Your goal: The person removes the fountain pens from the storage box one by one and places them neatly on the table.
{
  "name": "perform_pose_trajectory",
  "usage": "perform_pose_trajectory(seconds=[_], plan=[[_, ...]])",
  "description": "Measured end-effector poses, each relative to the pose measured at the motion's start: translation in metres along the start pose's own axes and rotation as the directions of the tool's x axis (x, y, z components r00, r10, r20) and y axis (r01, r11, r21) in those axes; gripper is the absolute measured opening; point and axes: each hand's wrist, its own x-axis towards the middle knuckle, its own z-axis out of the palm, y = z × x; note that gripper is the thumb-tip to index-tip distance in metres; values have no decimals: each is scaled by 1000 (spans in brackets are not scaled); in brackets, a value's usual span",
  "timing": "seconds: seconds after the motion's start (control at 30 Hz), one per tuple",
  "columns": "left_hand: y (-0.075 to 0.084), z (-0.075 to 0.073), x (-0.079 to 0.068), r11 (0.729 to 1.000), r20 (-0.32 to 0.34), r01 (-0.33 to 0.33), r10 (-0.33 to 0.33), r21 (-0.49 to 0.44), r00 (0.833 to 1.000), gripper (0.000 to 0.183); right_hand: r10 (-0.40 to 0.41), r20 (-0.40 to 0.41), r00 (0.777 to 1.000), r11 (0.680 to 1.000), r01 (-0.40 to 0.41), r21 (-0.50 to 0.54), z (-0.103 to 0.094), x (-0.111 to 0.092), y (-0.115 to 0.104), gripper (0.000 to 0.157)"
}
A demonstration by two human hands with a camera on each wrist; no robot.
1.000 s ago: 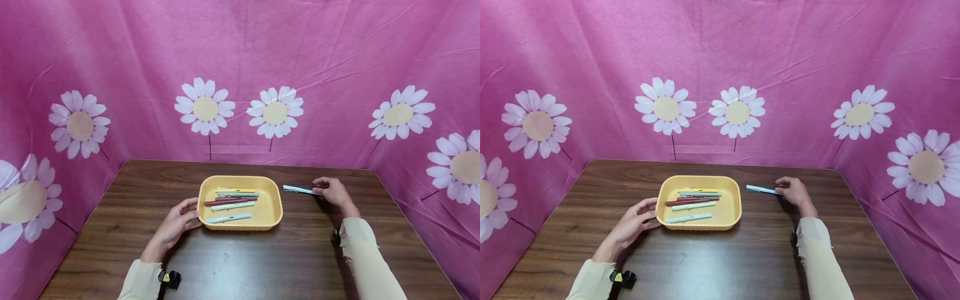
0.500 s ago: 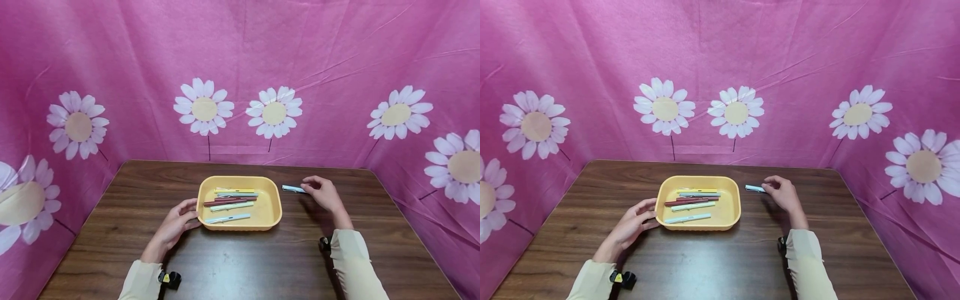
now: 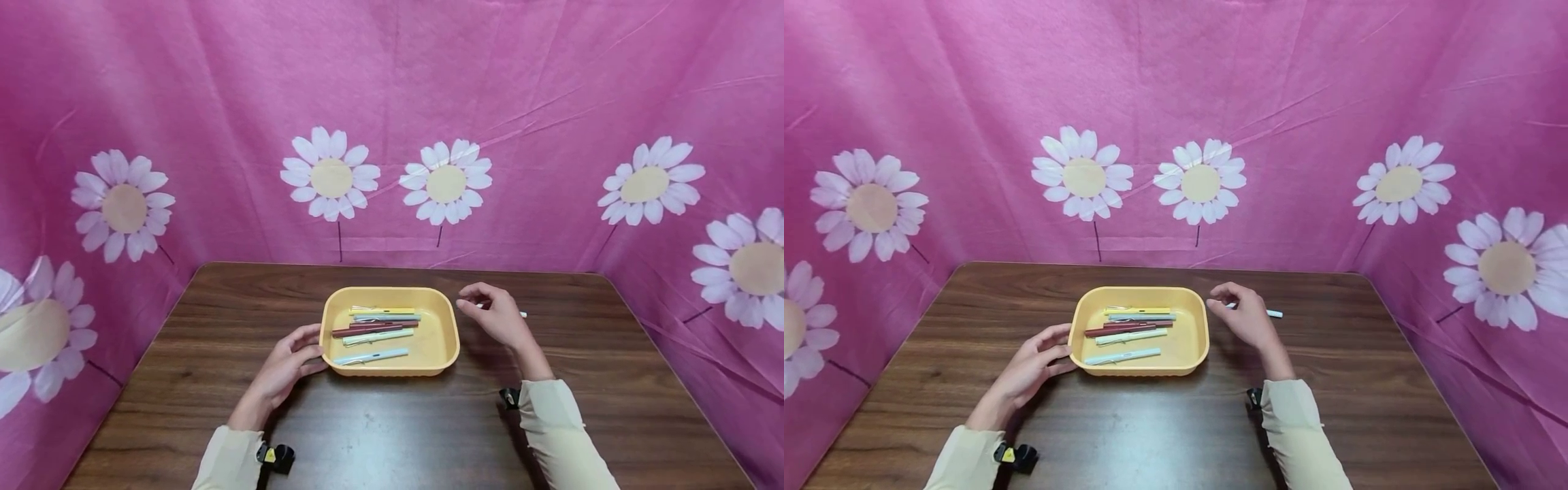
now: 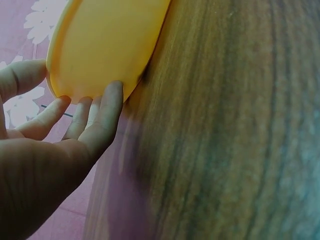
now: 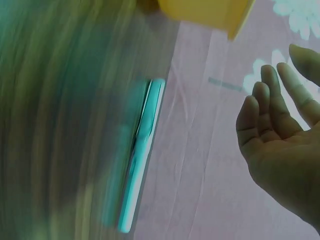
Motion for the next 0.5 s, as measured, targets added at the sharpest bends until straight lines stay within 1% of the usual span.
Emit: perform_pose_trajectory(seconds=[0.17,0.3,0.4,0.5], plan=[[1,1,-1,1000,-1,1,-1,18,1000,51,-28,59,998,997,24,73,11,0,-16,17],[1,0,-2,1000,5,-6,6,19,1000,51,-67,96,993,989,53,136,19,0,-25,14],[1,0,-1,1000,9,-13,13,8,1000,51,-93,133,987,982,69,177,29,-2,-29,15],[1,0,0,1000,16,-13,12,3,1000,51,-100,166,981,975,63,213,40,-4,-31,16]])
